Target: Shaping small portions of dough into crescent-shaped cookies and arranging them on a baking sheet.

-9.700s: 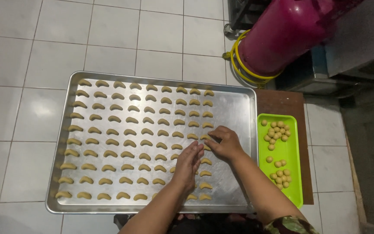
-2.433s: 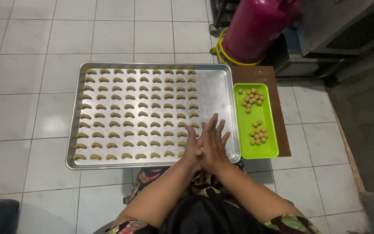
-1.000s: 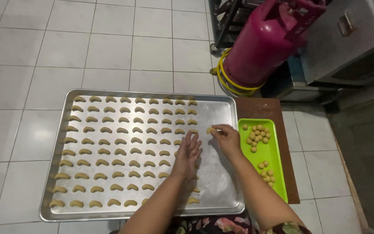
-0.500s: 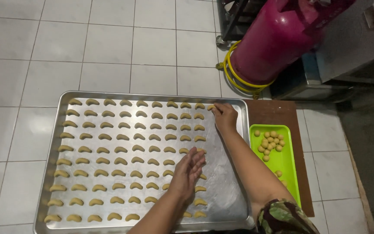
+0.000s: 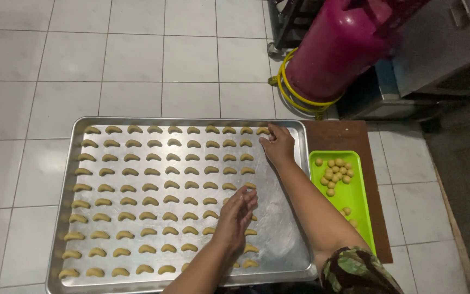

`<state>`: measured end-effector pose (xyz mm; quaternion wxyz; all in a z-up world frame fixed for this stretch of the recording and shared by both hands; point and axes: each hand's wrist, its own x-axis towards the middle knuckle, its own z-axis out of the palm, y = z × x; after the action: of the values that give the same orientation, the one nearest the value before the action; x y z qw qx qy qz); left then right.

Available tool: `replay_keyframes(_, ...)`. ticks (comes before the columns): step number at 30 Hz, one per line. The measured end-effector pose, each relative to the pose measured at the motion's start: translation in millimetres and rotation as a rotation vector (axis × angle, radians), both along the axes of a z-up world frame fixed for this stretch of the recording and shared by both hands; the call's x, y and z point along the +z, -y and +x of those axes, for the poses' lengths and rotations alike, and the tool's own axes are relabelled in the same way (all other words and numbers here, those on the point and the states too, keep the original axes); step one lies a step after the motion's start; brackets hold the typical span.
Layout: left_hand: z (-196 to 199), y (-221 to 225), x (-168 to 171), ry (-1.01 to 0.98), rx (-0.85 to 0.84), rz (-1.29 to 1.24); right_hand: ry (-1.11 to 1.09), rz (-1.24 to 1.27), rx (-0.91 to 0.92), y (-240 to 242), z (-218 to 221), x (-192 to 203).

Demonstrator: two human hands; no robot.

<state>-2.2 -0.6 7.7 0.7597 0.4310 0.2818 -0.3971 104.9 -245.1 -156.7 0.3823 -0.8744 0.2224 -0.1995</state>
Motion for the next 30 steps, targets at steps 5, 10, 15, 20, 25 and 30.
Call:
replay_keyframes(5, -15.5, 5.2, -13.5, 0.016, -0.03, -0.038, -0.041, 0.094, -0.05, -11.7, -71.1, 35.2)
replay_keyframes(10, -40.4, 11.6, -62.4, 0.078, -0.102, -0.152, 0.043, 0.117, -0.085, -1.1, -183.9, 59.4)
replay_keyframes(15, -68.1, 21.4, -50.5, 0.101, -0.234, -0.121, -0.141, -0.061, -0.236, 51.2, -294.5, 66.0)
replay_keyframes(20, -93.7, 31.6, -47.8, 0.095, -0.29, -0.127, -0.343, 0.285, -0.194, 9.6, -295.8, 169.3)
replay_keyframes(25, -107.2, 29.5, -36.1, 0.132, -0.314, -0.106, -0.79, -0.063, -0.167, -12.6, -285.2, 155.2)
replay_keyframes(30, -107.4, 22.2, -53.6, 0.133, -0.265, -0.082, -0.732, -0.221, -0.233, 10.0, -289.5, 80.8)
